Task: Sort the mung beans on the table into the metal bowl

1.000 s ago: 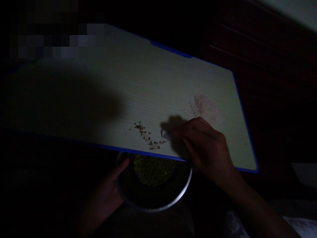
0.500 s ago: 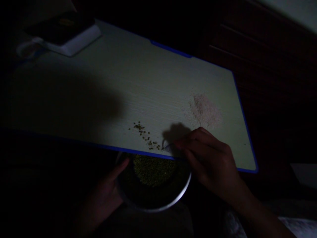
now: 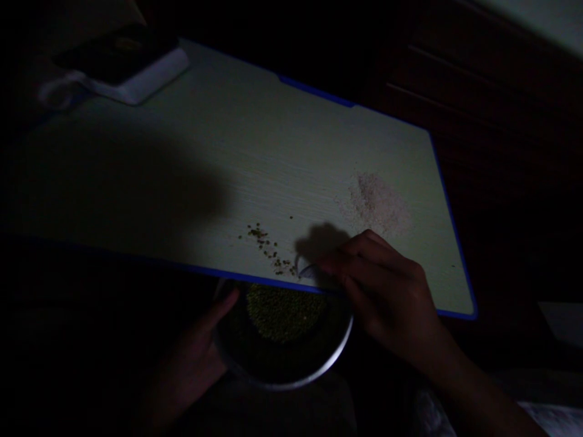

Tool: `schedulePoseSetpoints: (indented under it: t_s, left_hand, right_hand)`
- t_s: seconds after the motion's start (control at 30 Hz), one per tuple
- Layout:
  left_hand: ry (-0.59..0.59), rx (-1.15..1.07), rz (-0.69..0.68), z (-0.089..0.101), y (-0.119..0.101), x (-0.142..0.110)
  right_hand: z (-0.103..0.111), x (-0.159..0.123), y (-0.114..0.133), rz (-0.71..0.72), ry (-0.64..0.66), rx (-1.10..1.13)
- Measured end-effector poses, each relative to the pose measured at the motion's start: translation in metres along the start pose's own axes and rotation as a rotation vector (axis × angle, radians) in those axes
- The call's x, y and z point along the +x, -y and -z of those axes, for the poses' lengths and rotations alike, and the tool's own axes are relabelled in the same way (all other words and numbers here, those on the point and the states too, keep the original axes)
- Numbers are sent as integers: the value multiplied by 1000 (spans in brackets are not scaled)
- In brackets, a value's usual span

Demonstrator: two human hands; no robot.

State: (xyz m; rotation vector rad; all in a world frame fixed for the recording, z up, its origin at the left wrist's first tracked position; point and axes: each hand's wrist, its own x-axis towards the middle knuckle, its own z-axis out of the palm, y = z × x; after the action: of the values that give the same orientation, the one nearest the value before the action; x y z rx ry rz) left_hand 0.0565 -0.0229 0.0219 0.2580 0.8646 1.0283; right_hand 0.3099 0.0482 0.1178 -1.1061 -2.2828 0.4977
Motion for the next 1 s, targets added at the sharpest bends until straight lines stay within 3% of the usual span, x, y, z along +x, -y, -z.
schedulePoseSetpoints:
  t_s: [0.1,0.27,0.43,0.6,0.83,1.0]
  left_hand:
    - [-17,-70,52,-12,-8,0]
    - [70,-107,57,-19,-9,6]
    - [47,-227,133,9,10,11]
    - [24,-243,24,36,27,10]
    - [3,-272,184,1,7,13]
    - [-11,-264,188,4,2,15]
  right_hand:
    - [0,-2,3,-27,-6,-11]
    - [-4,-3,4,-2,-8,-49]
    - [-3,0,-11,-115,-93,-166]
    - [2,4,-15,-172,-141,-196]
    - [-8,-4,0,-101,-93,-129]
    - [-20,8,-3,-92,-140,-150]
